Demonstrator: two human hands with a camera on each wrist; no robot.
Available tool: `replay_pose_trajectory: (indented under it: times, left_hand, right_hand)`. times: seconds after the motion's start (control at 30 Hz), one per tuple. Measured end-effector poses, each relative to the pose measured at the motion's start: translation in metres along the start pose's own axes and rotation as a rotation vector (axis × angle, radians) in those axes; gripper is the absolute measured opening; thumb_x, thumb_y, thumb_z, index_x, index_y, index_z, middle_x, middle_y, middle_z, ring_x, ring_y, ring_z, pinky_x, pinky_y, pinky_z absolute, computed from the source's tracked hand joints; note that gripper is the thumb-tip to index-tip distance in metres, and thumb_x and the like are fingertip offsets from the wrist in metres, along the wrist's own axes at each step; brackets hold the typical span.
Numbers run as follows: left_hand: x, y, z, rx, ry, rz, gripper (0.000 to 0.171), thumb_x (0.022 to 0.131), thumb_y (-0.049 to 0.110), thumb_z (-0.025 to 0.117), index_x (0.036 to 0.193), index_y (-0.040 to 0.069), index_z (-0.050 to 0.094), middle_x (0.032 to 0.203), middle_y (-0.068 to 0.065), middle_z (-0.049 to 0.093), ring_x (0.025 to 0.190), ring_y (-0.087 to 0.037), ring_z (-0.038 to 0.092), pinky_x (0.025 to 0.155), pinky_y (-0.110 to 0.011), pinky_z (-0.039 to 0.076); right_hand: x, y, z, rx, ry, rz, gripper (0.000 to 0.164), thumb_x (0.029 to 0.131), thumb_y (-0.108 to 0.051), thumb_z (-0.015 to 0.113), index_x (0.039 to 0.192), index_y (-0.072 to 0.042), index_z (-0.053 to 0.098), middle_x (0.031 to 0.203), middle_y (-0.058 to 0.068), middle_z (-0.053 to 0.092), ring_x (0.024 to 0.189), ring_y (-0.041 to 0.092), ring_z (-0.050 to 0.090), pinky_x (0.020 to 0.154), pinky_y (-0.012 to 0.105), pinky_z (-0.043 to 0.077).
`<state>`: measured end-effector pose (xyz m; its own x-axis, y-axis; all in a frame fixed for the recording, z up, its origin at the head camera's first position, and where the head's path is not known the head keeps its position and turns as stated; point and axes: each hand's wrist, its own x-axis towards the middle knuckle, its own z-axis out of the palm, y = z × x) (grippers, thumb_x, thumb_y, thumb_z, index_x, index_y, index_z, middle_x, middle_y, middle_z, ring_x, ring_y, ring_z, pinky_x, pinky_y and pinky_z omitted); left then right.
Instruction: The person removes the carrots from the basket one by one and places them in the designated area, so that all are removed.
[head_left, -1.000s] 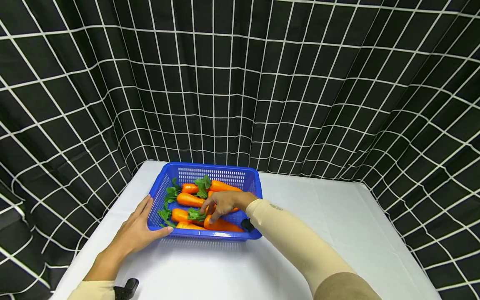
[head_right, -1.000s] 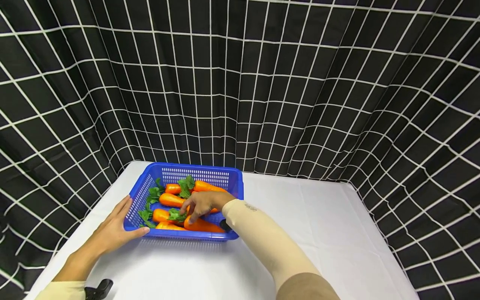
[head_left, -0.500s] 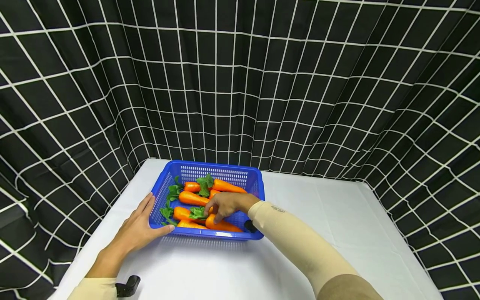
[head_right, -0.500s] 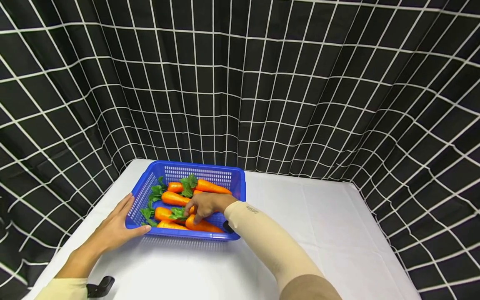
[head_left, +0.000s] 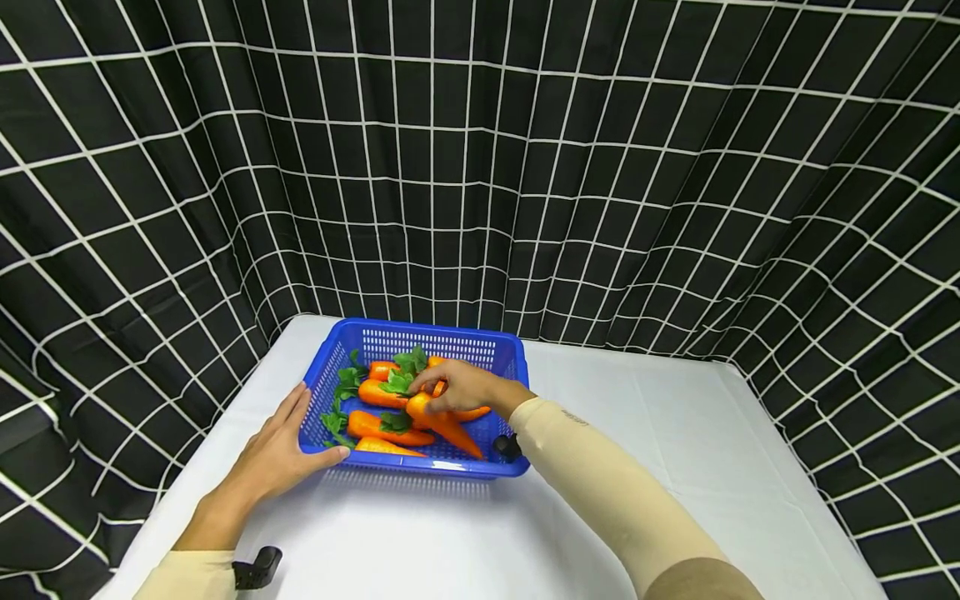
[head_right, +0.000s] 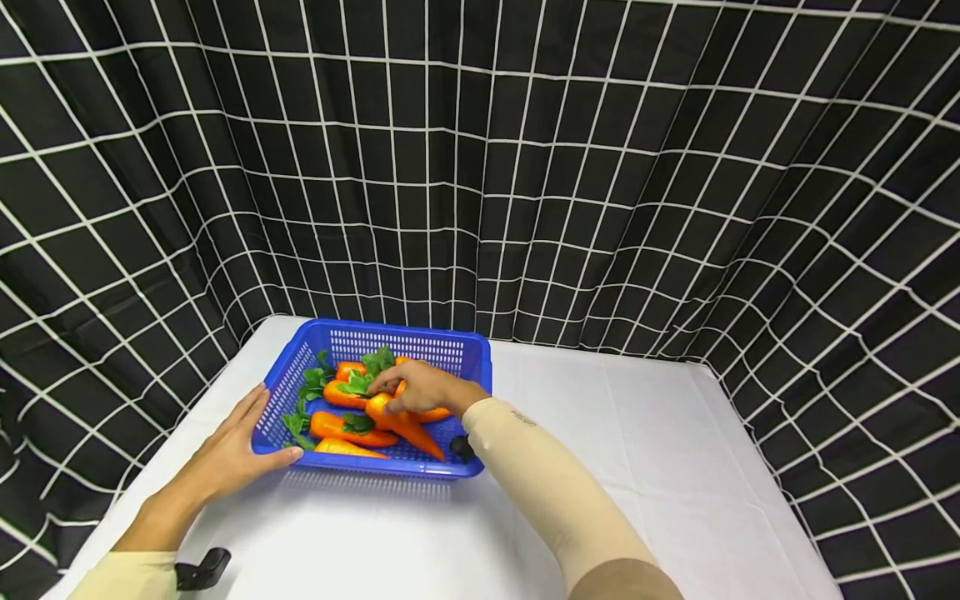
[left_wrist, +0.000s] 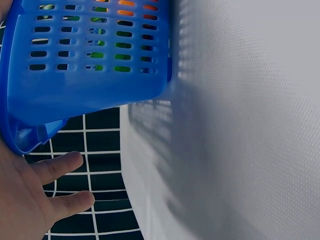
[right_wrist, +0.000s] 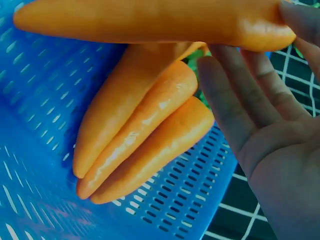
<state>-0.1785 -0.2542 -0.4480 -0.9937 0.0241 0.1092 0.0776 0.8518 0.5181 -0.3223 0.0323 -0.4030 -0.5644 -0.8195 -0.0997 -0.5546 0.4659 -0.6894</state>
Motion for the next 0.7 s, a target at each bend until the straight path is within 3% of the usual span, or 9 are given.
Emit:
replay_pose_trajectory:
  times: [0.23, 0.37, 0.5, 0.7]
  left_hand:
    - [-0.001, 0.001, -0.001, 0.0, -0.003, 0.002, 0.118, 0.075, 0.068, 0.068, 0.152, -0.004, 0.014, 0.159, -0.018, 0.007, 0.134, -0.052, 0.022, 0.1, -0.069, 0.024]
    - [-0.001, 0.002, -0.001, -0.004, -0.012, -0.002, 0.118, 0.075, 0.068, 0.067, 0.152, -0.004, 0.013, 0.159, -0.018, 0.006, 0.135, -0.052, 0.021, 0.101, -0.069, 0.024]
    - [-0.001, 0.001, -0.001, -0.009, -0.017, -0.005, 0.118, 0.076, 0.067, 0.067, 0.152, -0.003, 0.012, 0.159, -0.018, 0.005, 0.135, -0.052, 0.02, 0.101, -0.069, 0.023]
    - [-0.001, 0.003, -0.001, -0.012, -0.02, -0.005, 0.117, 0.077, 0.066, 0.068, 0.152, -0.004, 0.012, 0.159, -0.018, 0.004, 0.134, -0.054, 0.02, 0.1, -0.07, 0.022]
  right_hand:
    - [-0.008, -0.002, -0.01, 0.21, 0.175, -0.022, 0.037, 0.086, -0.007, 0.073, 0.12, -0.018, 0.062, 0.108, 0.007, 0.062, 0.099, 0.024, 0.059, 0.077, 0.031, 0.055]
    - [-0.014, -0.003, -0.016, 0.241, 0.26, 0.0, 0.032, 0.086, -0.01, 0.074, 0.113, -0.019, 0.058, 0.106, 0.007, 0.063, 0.098, 0.026, 0.061, 0.08, 0.032, 0.054]
    - [-0.022, -0.003, -0.023, 0.286, 0.332, 0.016, 0.034, 0.085, -0.012, 0.073, 0.117, -0.014, 0.063, 0.106, 0.008, 0.064, 0.094, 0.028, 0.063, 0.077, 0.032, 0.055]
    - [-0.036, -0.003, -0.039, 0.353, 0.44, -0.03, 0.035, 0.088, -0.014, 0.072, 0.121, -0.006, 0.065, 0.108, 0.01, 0.066, 0.093, 0.024, 0.066, 0.077, 0.037, 0.056]
